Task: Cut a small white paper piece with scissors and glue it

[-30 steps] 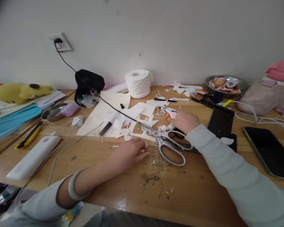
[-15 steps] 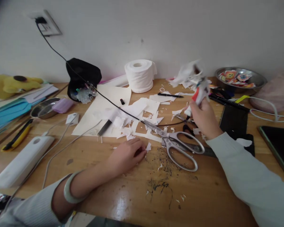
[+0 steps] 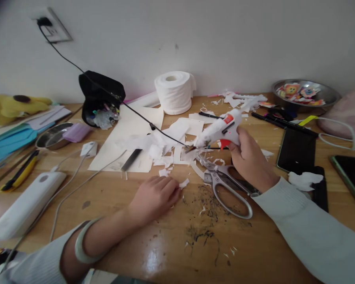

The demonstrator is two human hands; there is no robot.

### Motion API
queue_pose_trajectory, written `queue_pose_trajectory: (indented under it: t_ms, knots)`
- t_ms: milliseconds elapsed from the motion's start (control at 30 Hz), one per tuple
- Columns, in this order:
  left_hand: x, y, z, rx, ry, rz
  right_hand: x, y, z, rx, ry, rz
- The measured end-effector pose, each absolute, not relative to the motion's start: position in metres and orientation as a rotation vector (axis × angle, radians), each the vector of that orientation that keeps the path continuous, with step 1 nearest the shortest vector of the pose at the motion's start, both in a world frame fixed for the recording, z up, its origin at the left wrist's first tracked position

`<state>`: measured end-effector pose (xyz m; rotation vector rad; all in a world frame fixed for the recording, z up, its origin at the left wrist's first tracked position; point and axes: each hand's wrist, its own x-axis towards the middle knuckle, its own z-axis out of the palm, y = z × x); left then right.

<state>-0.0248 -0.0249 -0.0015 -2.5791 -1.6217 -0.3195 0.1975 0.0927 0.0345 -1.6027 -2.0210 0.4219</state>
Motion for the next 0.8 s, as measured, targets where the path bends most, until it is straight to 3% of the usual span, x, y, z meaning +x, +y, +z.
queue_pose_trajectory:
  t_ms: [133,367,633,800]
  knots:
    - [-0.022,-0.035,0.000,-2.636,-1.448,-0.280,0.201,0.090,0.028,-1.627,-2.134,0.434]
    - [-0.028,-0.043,0.003,-2.793,-1.501,-0.535,0.216,0.090,0.018,-1.640,-2.092,0.498]
    - [-0.042,-0.005,0.012,-2.755,-2.135,-1.068,0.211,0.094,0.017,-1.821,-1.917,0.500]
    - [-0.032,0.029,0.017,-2.753,-2.263,-1.388,0.207,0.093,0.018,-1.823,-1.870,0.543]
